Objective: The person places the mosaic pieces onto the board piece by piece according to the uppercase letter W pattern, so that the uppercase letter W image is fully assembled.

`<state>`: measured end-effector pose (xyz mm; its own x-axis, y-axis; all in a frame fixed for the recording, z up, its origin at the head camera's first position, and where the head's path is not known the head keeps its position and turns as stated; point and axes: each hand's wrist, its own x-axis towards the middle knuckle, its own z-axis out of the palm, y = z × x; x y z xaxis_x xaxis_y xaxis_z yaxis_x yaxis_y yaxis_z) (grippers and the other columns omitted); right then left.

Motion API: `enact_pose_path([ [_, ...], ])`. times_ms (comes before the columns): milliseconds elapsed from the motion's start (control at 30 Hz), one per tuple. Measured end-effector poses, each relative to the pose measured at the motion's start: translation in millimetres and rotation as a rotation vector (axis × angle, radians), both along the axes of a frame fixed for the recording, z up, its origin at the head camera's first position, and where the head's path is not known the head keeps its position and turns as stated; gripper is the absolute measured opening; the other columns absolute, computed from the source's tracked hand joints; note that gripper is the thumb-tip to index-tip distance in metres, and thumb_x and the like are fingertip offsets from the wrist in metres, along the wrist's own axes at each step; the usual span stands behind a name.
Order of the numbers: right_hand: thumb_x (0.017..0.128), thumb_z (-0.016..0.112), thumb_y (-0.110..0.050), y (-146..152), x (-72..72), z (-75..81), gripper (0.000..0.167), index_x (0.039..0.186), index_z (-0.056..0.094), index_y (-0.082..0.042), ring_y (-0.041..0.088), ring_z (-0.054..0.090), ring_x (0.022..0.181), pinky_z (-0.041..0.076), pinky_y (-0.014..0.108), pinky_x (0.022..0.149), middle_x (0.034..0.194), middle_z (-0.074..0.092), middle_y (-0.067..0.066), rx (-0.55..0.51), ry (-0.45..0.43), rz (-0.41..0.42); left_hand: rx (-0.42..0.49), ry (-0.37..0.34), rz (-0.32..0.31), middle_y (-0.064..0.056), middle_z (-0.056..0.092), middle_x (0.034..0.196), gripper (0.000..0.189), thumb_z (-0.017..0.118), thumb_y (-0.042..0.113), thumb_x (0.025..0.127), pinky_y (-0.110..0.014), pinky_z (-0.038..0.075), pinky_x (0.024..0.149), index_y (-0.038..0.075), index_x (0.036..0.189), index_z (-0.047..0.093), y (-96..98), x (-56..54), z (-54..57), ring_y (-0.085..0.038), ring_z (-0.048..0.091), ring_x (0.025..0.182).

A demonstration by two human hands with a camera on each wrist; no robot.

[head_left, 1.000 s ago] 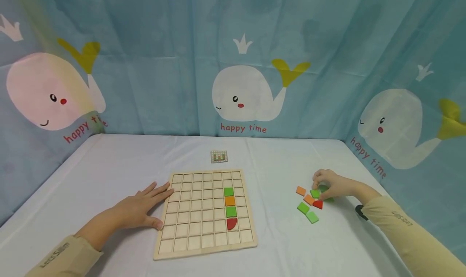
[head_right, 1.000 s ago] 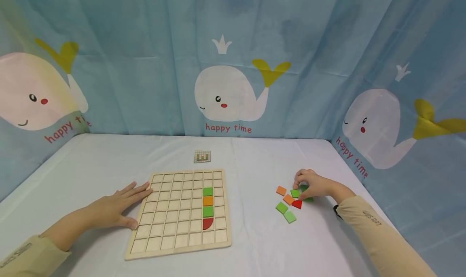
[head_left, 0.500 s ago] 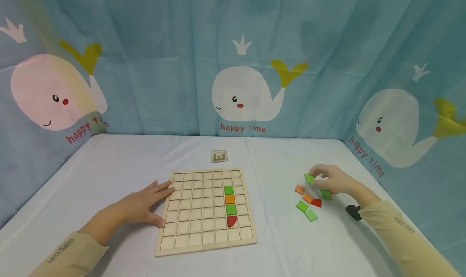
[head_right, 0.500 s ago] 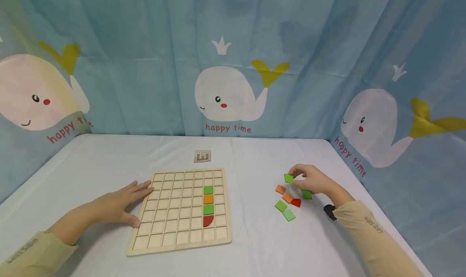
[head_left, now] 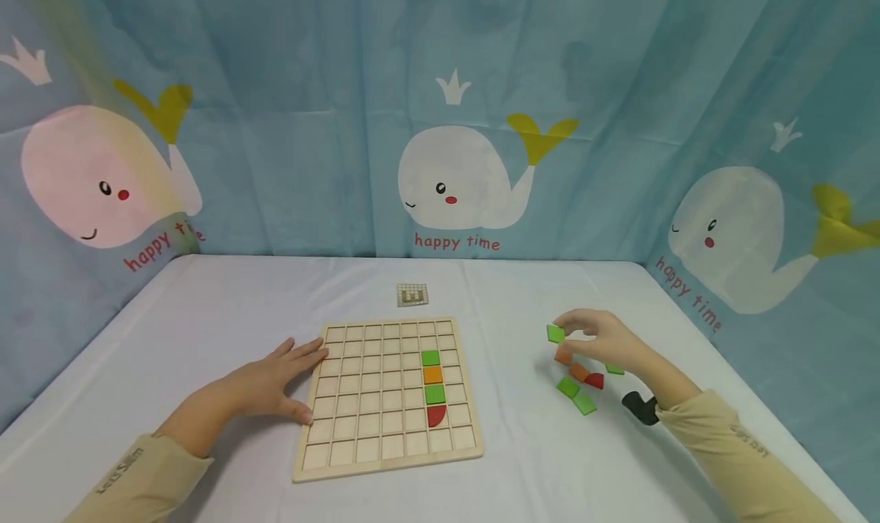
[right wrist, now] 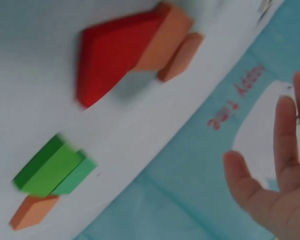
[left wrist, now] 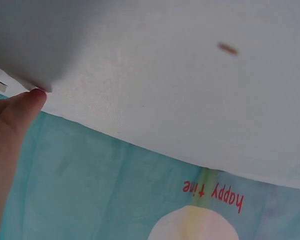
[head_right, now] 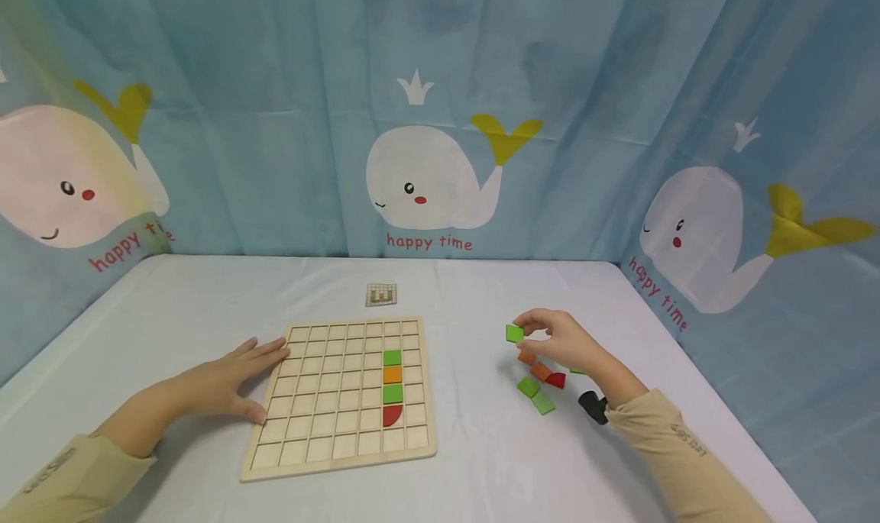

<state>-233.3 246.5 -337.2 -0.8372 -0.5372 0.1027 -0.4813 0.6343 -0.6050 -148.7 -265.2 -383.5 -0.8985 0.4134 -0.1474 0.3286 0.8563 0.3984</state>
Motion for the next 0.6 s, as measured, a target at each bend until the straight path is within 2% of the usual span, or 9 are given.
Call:
enact_pose_path([
  [200, 0.089, 0.071, -0.018, -26, 11.7, -0.2, 0.031, 0.116, 0.067, -0.002, 0.031, 0.059, 0.106, 0.042, 0.06, 0.094, 0.106, 0.068, 0.006, -0.047, -0.031, -0.034, 0.027, -0.024, 0.0, -0.018, 0.021, 0.158, 0.103, 0.078, 0.055, 0.071, -0.077, 0.028, 0.091, 0.003, 0.149, 0.035, -2.0, -7.2, -0.8, -0.059, 0.012, 0.136],
  [467, 0.087, 0.074, -0.017, -59, 29.1, -6.9, 0.03, 0.113, 0.069, -0.002, 0.028, 0.062, 0.101, 0.048, 0.056, 0.087, 0.103, 0.069, 0.003, -0.076, -0.001, 0.054, -0.002, -0.051, 0.037, -0.017, 0.02, 0.158, 0.106, 0.077, 0.057, 0.068, -0.077, 0.028, 0.091, 0.004, 0.15, 0.034, -0.8, -9.4, -0.1, -0.058, 0.013, 0.137],
  [600, 0.085, 0.076, -0.017, -74, 37.9, -8.5, 0.03, 0.111, 0.07, -0.003, 0.027, 0.063, 0.101, 0.049, 0.054, 0.087, 0.1, 0.071, 0.001, -0.086, -0.021, 0.054, -0.019, -0.053, 0.042, -0.016, 0.02, 0.159, 0.107, 0.076, 0.058, 0.068, -0.077, 0.028, 0.091, 0.005, 0.151, 0.034, 1.6, -11.6, 1.4, -0.057, 0.013, 0.137],
])
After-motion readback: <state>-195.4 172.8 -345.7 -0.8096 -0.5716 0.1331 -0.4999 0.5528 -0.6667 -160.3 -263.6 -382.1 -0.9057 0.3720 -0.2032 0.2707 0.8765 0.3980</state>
